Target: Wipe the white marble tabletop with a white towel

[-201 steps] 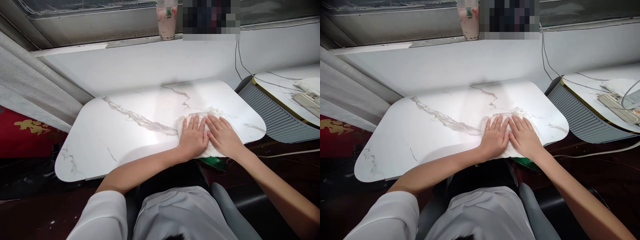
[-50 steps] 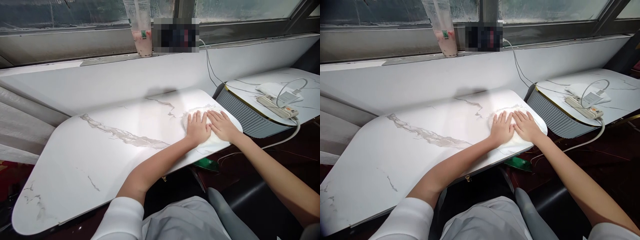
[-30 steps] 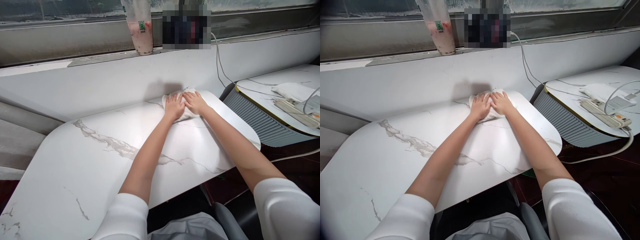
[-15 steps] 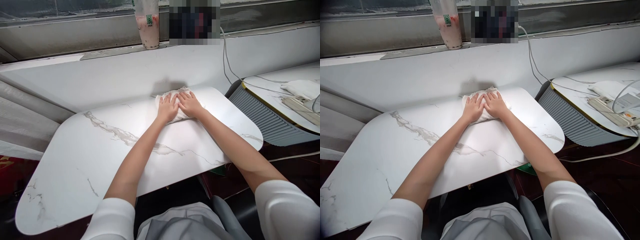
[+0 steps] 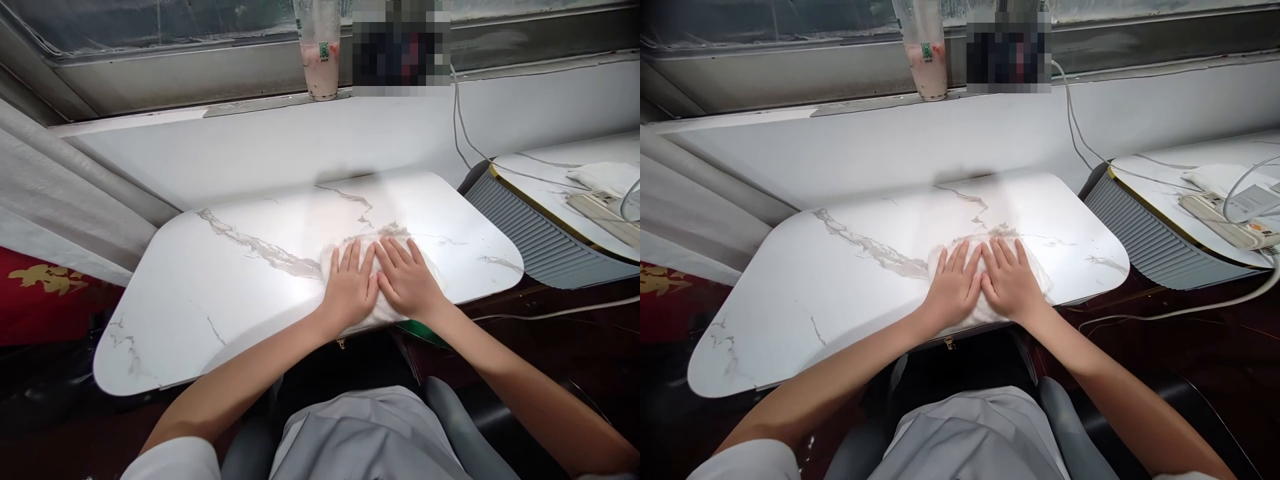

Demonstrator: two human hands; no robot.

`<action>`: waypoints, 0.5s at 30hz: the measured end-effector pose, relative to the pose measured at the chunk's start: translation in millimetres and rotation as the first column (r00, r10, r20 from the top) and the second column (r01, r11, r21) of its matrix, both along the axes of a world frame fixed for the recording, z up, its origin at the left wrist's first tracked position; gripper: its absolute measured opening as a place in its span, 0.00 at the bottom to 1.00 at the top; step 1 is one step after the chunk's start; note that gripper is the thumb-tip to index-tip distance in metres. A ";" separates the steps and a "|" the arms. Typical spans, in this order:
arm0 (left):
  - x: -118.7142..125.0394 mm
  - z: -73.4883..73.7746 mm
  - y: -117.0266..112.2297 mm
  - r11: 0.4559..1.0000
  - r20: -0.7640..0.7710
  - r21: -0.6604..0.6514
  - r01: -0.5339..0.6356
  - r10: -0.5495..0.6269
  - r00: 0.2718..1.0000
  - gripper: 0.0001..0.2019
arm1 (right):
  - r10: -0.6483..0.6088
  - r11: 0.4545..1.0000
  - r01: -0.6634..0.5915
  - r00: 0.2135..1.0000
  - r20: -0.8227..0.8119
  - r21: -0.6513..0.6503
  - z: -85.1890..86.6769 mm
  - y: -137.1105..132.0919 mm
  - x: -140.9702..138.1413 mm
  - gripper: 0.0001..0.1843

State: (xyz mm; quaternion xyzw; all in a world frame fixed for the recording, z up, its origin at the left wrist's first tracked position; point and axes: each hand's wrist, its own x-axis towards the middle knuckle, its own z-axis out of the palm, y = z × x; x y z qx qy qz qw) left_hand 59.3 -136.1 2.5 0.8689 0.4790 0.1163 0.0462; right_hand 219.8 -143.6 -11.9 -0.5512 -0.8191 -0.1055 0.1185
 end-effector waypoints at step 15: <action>-25.0 -2.7 -3.1 0.999 -0.009 0.011 -0.050 0.050 0.999 0.28 | 0.051 0.996 -0.050 0.998 0.020 -0.071 4.4 7.0 -25.6 0.33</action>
